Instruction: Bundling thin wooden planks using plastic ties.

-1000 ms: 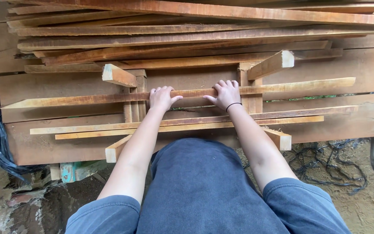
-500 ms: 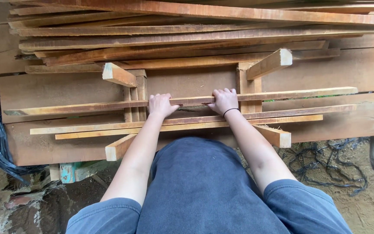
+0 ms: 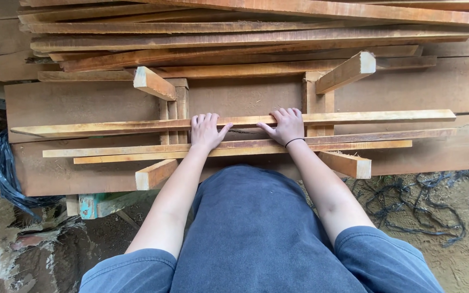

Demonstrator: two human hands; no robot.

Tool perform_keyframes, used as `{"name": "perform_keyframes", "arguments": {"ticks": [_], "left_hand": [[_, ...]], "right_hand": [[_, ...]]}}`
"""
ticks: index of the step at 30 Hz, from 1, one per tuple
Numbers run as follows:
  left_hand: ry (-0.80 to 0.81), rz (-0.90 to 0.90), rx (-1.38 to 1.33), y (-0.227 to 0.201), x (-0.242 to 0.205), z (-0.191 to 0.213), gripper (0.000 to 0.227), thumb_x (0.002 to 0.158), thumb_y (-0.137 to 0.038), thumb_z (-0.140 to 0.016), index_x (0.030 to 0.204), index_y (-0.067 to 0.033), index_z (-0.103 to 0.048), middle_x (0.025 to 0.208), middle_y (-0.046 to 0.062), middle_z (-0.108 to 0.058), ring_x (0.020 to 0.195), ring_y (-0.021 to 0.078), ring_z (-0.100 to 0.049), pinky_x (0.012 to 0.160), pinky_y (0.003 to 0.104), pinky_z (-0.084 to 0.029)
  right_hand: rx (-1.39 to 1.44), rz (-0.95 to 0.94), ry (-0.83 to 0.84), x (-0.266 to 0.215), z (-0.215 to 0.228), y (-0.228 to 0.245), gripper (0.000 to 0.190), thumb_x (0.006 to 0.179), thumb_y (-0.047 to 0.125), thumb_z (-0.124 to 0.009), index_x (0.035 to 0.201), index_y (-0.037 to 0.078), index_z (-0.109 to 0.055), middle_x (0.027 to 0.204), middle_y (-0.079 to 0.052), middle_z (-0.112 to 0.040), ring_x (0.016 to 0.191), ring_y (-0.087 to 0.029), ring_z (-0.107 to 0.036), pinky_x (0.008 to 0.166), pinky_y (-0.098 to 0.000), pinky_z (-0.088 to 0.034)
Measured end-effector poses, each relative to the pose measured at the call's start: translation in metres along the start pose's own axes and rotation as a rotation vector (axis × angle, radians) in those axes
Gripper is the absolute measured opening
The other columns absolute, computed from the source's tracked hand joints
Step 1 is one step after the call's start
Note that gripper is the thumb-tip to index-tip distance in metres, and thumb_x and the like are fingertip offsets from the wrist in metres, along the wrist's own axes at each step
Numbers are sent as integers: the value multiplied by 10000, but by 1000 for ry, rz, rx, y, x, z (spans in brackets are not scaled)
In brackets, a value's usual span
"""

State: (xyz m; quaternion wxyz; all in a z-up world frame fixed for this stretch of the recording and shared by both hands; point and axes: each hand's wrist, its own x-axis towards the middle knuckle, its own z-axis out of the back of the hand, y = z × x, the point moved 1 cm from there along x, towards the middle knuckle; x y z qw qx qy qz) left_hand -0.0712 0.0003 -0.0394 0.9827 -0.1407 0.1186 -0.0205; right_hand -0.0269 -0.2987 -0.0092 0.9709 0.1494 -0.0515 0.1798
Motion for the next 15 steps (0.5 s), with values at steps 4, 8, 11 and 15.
{"name": "perform_keyframes", "arguments": {"ticks": [4, 8, 11, 15], "left_hand": [[-76, 2, 8, -5, -17, -14, 581, 1025, -709, -381, 1229, -212, -602, 1161, 22, -651, 1238, 226, -562, 1154, 490, -289], [-210, -26, 10, -1, -22, -19, 528, 1041, -661, -404, 1234, -217, -613, 1163, 11, -652, 1238, 212, -562, 1171, 502, -290], [-335, -53, 47, 1, -24, -28, 459, 1026, -637, -440, 1175, -240, -618, 1093, -17, -634, 1203, 182, -562, 1145, 489, -321], [-434, -70, 60, 2, -25, -30, 370, 1015, -598, -473, 1059, -260, -615, 1015, -34, -613, 1162, 166, -569, 1125, 477, -343]], "right_hand": [[-35, -6, -17, -14, -19, -11, 421, 934, 679, -635, 938, 272, -746, 839, 27, -717, 871, -172, -684, 1156, -499, -301], [-51, -29, -43, -17, -16, -6, 400, 983, 637, -600, 895, 272, -740, 816, 34, -713, 876, -164, -692, 1171, -536, -280], [-55, -24, -73, -21, -14, -7, 341, 956, 608, -628, 902, 282, -712, 827, 45, -676, 899, -153, -662, 1157, -539, -311], [-48, -5, -111, -22, -10, -6, 322, 940, 597, -651, 847, 290, -674, 803, 58, -626, 898, -133, -633, 1155, -537, -307]]}}
